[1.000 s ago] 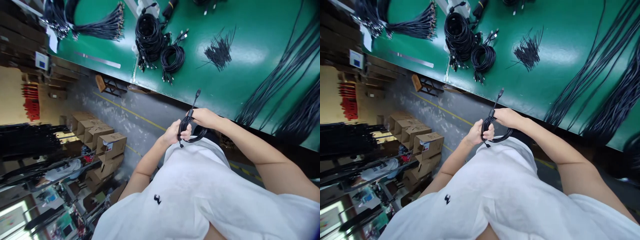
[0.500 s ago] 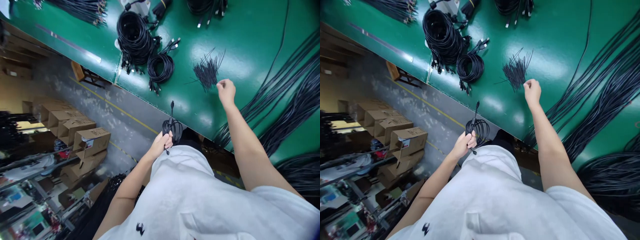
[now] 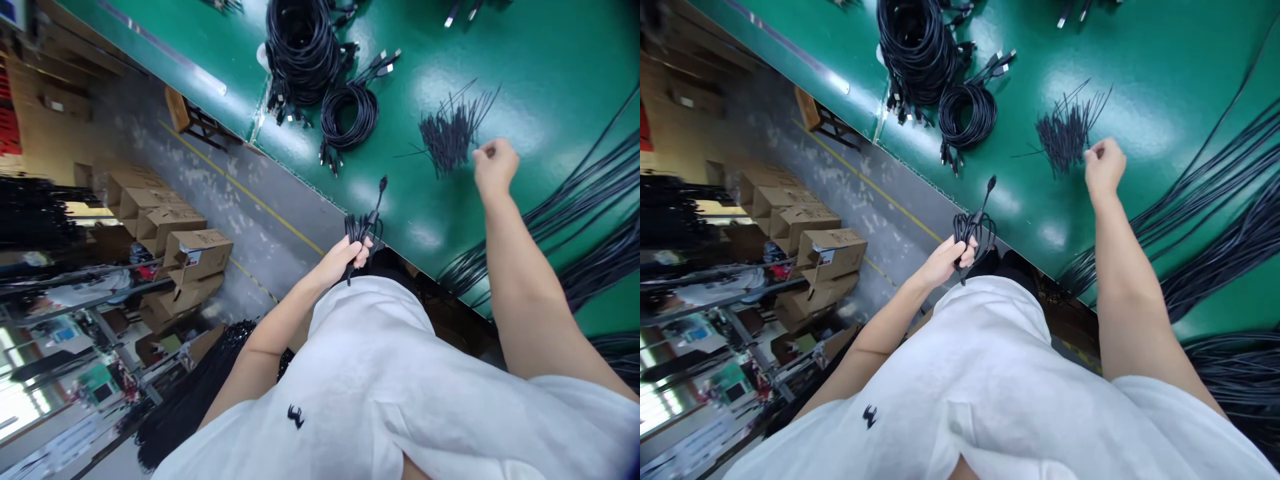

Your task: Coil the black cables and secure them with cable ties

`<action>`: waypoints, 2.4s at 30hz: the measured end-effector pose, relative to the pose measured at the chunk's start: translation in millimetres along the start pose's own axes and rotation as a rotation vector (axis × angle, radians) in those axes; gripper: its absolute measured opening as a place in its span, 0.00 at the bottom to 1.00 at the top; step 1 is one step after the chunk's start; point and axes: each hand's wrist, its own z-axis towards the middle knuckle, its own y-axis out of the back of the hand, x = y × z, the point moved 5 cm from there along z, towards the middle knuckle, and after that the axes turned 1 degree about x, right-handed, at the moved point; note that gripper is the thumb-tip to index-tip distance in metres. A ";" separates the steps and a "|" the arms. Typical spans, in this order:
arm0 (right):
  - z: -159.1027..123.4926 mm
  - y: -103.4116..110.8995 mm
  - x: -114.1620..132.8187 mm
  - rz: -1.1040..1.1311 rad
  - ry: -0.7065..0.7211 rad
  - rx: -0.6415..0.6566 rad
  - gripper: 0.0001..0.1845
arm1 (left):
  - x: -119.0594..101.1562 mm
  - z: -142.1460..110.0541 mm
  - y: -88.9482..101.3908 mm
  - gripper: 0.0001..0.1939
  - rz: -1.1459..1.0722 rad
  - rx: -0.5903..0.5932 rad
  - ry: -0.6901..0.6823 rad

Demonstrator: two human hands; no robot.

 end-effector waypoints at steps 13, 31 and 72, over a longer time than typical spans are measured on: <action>-307.0 9.4 109.8 1.167 -0.335 0.794 0.15 | 11.3 -14.6 -30.5 0.25 0.388 0.563 0.066; -301.5 6.2 159.2 1.088 -0.068 0.632 0.16 | 3.1 -30.1 12.3 0.25 0.311 0.166 -0.330; -303.2 60.8 223.1 -0.819 1.236 0.383 0.18 | -17.7 -5.0 3.6 0.20 0.314 0.145 -0.164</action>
